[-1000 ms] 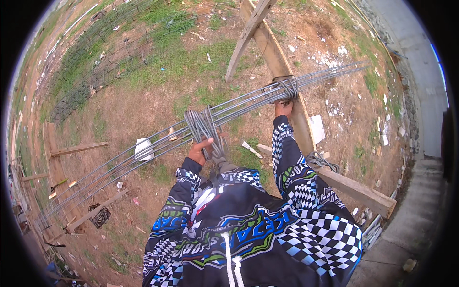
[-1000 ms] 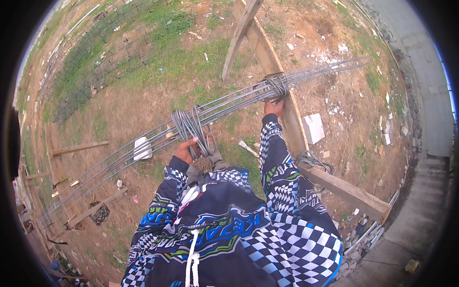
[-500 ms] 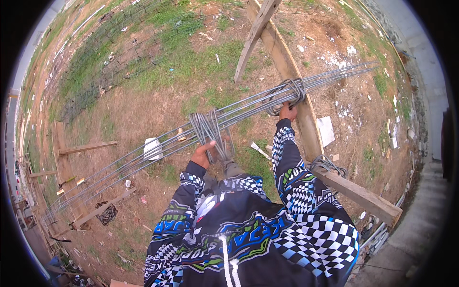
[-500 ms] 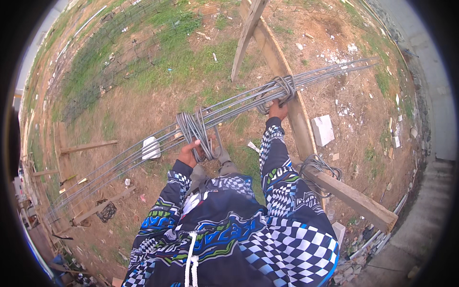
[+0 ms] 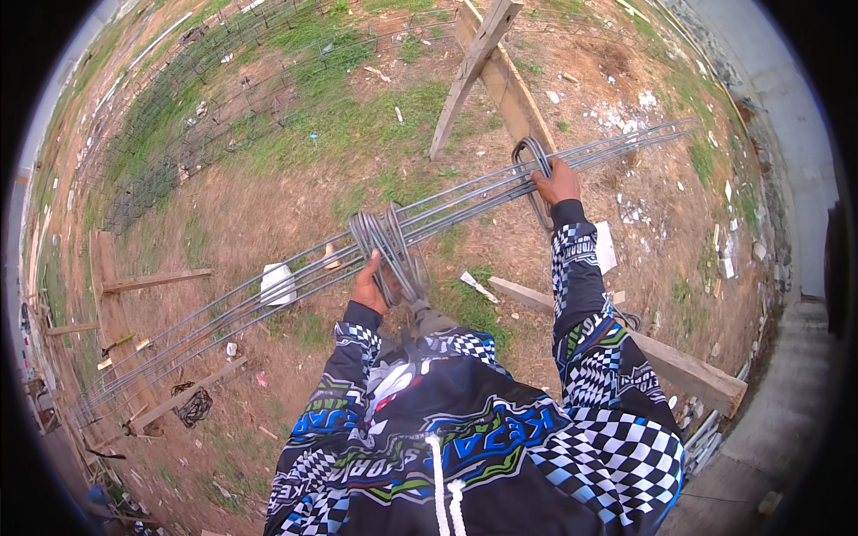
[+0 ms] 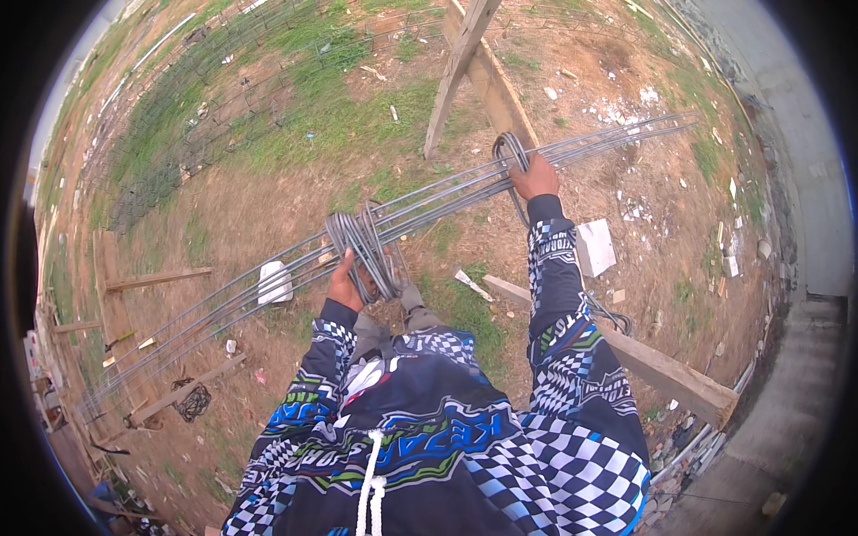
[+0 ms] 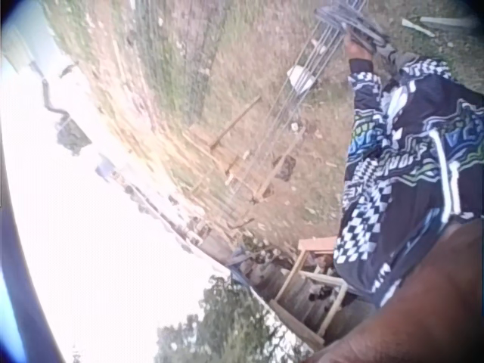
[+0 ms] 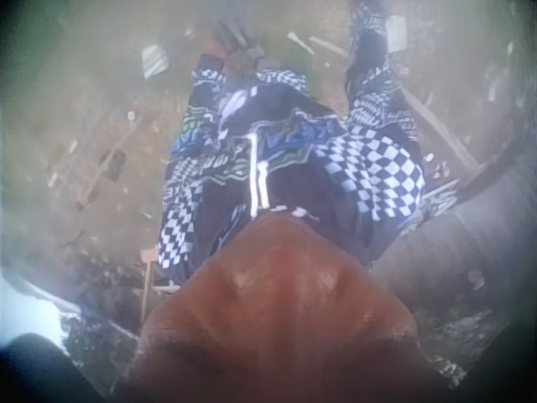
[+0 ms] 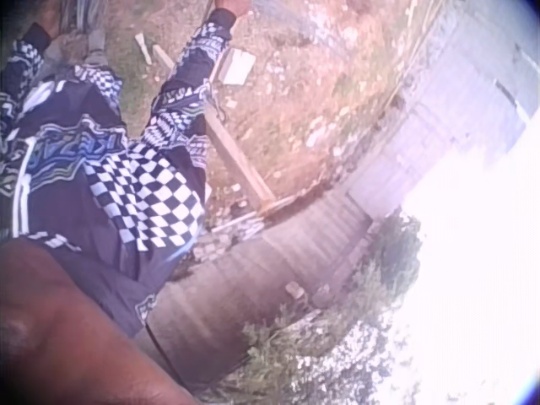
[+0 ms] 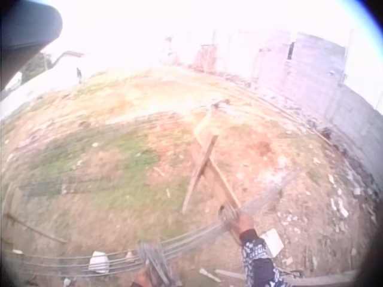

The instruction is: The person assembles a rebar cage by tying intersecting steel bars with wire using pliers. They repeatedly bend and twist wire ties to secure the grid, then lift and reposition the assembled cage on wooden supports.

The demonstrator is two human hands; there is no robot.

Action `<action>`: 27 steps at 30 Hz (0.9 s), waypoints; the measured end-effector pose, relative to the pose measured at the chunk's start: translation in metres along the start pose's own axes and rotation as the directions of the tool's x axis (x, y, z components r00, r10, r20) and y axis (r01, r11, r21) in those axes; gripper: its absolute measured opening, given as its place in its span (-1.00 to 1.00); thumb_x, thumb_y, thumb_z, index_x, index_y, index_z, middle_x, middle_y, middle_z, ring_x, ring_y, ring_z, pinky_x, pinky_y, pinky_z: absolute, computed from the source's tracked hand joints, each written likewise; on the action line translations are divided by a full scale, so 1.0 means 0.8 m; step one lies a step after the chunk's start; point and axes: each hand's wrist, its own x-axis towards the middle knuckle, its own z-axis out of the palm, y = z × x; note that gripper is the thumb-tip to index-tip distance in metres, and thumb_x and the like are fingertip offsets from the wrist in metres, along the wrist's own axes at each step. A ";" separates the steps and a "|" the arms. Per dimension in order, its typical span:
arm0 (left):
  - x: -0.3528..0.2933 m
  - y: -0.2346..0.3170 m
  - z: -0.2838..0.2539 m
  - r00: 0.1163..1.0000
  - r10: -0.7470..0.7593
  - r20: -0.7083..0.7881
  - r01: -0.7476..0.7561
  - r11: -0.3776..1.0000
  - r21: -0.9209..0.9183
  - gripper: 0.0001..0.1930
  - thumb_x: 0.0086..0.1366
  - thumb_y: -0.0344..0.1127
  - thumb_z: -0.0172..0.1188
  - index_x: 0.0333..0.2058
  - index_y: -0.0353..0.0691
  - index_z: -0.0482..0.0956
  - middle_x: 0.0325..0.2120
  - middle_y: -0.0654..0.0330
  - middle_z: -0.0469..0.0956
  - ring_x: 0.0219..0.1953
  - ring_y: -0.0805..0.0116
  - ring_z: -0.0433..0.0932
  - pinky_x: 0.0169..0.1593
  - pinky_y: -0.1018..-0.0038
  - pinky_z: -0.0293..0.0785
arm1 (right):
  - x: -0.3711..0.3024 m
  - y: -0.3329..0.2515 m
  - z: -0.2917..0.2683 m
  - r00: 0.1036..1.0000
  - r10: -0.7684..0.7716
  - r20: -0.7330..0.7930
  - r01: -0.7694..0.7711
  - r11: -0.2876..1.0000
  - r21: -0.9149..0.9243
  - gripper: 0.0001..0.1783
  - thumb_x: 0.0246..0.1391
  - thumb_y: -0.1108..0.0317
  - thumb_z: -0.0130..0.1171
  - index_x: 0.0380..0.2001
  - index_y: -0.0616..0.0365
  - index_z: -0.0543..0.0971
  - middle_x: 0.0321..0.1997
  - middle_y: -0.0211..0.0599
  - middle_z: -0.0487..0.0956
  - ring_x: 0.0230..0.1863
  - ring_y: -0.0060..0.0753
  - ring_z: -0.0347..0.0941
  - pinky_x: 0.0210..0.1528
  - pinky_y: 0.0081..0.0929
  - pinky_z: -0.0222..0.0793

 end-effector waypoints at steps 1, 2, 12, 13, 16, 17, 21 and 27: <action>-0.002 0.001 -0.001 1.000 0.007 -0.012 -0.007 1.000 0.015 -0.45 0.36 0.03 0.08 0.13 -0.27 0.36 0.03 -0.01 0.52 -0.01 0.13 0.56 0.06 0.15 0.51 | -0.001 -0.002 0.009 0.996 -0.077 -0.050 0.074 0.995 -0.067 -0.55 -0.12 0.15 0.31 -0.22 0.26 0.57 -0.27 0.09 0.59 -0.14 0.10 0.53 -0.03 -0.06 0.40; -0.001 0.002 -0.001 1.000 0.012 -0.020 -0.011 1.000 0.029 -0.47 0.37 0.02 0.08 0.12 -0.29 0.38 0.02 0.00 0.53 -0.02 0.14 0.56 0.05 0.17 0.51 | -0.002 -0.002 0.019 0.983 -0.155 -0.097 0.141 0.980 -0.140 -0.51 -0.10 0.15 0.30 -0.14 0.25 0.55 -0.22 0.08 0.58 -0.11 0.12 0.50 -0.01 -0.07 0.39; -0.001 -0.004 -0.016 0.999 0.000 -0.044 0.004 0.997 0.083 -0.48 0.39 -0.02 0.05 0.12 -0.34 0.36 0.01 -0.03 0.53 -0.11 0.00 0.60 -0.01 0.03 0.56 | -0.021 0.019 0.030 0.954 -0.261 -0.147 0.268 0.963 0.030 -0.58 -0.01 0.22 0.29 -0.07 0.14 0.56 -0.22 -0.04 0.54 -0.11 0.03 0.45 -0.03 -0.12 0.36; -0.004 -0.007 -0.018 1.000 0.018 -0.024 -0.016 0.998 0.066 -0.48 0.38 -0.02 0.05 0.11 -0.35 0.37 0.00 -0.03 0.53 -0.13 0.00 0.61 -0.02 0.03 0.57 | -0.025 0.016 0.028 0.965 -0.242 -0.105 0.251 0.964 0.086 -0.59 -0.02 0.23 0.30 -0.08 0.14 0.57 -0.23 -0.06 0.54 -0.11 0.00 0.44 -0.03 -0.13 0.35; -0.004 -0.007 -0.018 1.000 0.009 -0.027 -0.008 0.999 0.052 -0.49 0.38 -0.02 0.05 0.09 -0.35 0.38 -0.04 -0.02 0.55 -0.17 -0.02 0.62 -0.05 0.03 0.58 | -0.040 0.019 0.036 0.981 -0.085 -0.172 0.136 0.942 0.308 -0.58 -0.03 0.15 0.35 -0.12 0.14 0.60 -0.29 -0.14 0.55 -0.18 -0.14 0.48 -0.08 -0.24 0.38; -0.002 -0.002 -0.014 0.999 0.002 -0.035 0.001 0.998 0.058 -0.49 0.38 -0.02 0.05 0.08 -0.35 0.38 -0.05 -0.02 0.56 -0.18 -0.03 0.62 -0.05 0.03 0.58 | -0.039 0.025 0.044 0.992 -0.004 -0.126 0.053 0.921 0.385 -0.57 -0.03 0.14 0.36 -0.12 0.14 0.60 -0.28 -0.15 0.55 -0.19 -0.16 0.48 -0.09 -0.26 0.39; -0.013 0.003 -0.001 0.995 0.011 -0.103 -0.007 0.999 0.041 -0.51 0.39 -0.01 0.04 0.04 -0.36 0.42 -0.10 -0.02 0.58 -0.19 0.00 0.62 -0.11 0.08 0.60 | -0.046 0.025 0.063 0.922 0.186 -0.339 -0.054 0.930 0.363 -0.31 -0.28 -0.05 0.52 -0.20 0.31 0.58 -0.26 -0.13 0.56 -0.27 -0.18 0.50 -0.17 -0.31 0.43; -0.007 -0.001 -0.002 0.993 -0.009 -0.120 0.022 0.993 0.112 -0.52 0.42 0.01 -0.02 0.02 -0.32 0.46 -0.16 0.07 0.61 -0.21 0.20 0.64 -0.10 0.19 0.63 | -0.017 0.083 0.097 0.786 0.546 0.290 -0.394 0.082 0.915 -0.33 0.03 -0.06 0.34 -0.06 0.37 0.52 -0.17 -0.06 0.63 -0.37 -0.36 0.57 -0.50 -0.58 0.36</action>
